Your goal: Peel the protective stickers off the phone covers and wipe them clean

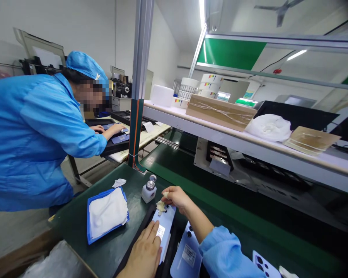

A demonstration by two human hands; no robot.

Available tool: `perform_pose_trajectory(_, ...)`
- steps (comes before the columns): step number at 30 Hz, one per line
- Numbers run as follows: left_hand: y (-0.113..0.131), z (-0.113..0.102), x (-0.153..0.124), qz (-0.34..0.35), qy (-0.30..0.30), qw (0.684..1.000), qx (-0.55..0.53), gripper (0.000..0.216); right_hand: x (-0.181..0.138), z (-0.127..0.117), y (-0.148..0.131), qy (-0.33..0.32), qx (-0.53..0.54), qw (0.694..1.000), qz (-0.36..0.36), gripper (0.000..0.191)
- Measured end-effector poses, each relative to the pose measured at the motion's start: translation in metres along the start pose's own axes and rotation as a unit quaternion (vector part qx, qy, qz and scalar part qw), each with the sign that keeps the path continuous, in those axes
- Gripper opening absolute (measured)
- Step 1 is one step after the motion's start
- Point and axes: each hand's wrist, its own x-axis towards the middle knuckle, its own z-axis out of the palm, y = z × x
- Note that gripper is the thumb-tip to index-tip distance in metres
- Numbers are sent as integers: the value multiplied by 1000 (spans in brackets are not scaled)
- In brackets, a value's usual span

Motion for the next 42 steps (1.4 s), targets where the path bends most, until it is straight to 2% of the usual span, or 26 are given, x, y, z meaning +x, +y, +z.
perform_pose_trajectory(3, 0, -1, 0, -3, -16, 1000, -4, 16, 0, 2, 3, 2, -3, 1000, -26, 6)
perform_pose_trajectory(8, 4, -12, 3, -15, -90, 996, -5, 26, -5, -5, 5, 4, 16, 999, -45, 8)
perform_pose_trajectory(16, 9, -23, 8, -37, -153, 987, -5, 35, -12, -13, -4, -19, 55, 998, 37, 20)
perform_pose_trajectory(21, 8, -22, 7, -29, -149, 988, -10, 37, -13, -8, -19, -39, 90, 993, 67, 25)
perform_pose_trajectory(27, 8, -20, 7, -21, -127, 992, -1, 35, -13, 8, -21, -36, 78, 996, 31, 10)
perform_pose_trajectory(31, 9, -22, 8, -22, -140, 990, 3, 34, -11, 12, -18, -38, 39, 999, 2, 2)
perform_pose_trajectory(37, 9, -21, 8, -25, -144, 989, 3, 35, -6, 5, 2, -31, -18, 998, -51, 10)
perform_pose_trajectory(42, 10, -21, 8, -31, -146, 989, -8, 32, 1, -7, 22, 1, -2, 996, -87, 5)
